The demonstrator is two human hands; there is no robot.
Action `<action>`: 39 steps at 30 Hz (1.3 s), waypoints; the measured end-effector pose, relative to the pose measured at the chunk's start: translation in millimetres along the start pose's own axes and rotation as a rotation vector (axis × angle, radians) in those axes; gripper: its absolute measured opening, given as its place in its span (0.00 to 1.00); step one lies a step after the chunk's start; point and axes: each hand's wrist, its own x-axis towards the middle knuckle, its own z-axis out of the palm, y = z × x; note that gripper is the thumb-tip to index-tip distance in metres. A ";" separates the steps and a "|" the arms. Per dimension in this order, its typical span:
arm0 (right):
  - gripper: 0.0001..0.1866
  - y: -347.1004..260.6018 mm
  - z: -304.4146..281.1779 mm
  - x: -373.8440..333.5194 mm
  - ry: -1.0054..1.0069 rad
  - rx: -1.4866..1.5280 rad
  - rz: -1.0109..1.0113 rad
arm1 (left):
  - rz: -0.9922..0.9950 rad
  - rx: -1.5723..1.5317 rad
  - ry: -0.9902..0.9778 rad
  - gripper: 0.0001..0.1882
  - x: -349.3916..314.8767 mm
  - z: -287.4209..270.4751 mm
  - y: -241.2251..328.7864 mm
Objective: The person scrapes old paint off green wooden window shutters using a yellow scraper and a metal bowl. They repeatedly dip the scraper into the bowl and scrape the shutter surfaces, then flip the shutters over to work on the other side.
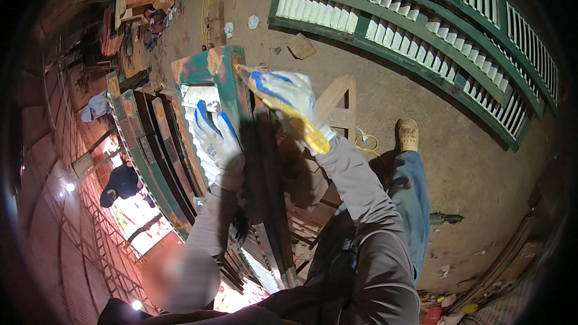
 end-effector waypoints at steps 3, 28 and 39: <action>0.15 7.3 8.6 -12.2 0.024 0.037 -0.037 | -0.008 -0.006 -0.035 0.26 2.5 -3.9 5.6; 0.13 1.2 -1.2 -32.9 -0.110 -0.153 -0.067 | -0.065 -0.053 -0.085 0.27 0.8 -1.6 6.1; 0.15 22.6 1.1 22.2 0.040 -0.019 -0.057 | -0.027 -0.042 -0.084 0.27 2.7 -0.6 5.9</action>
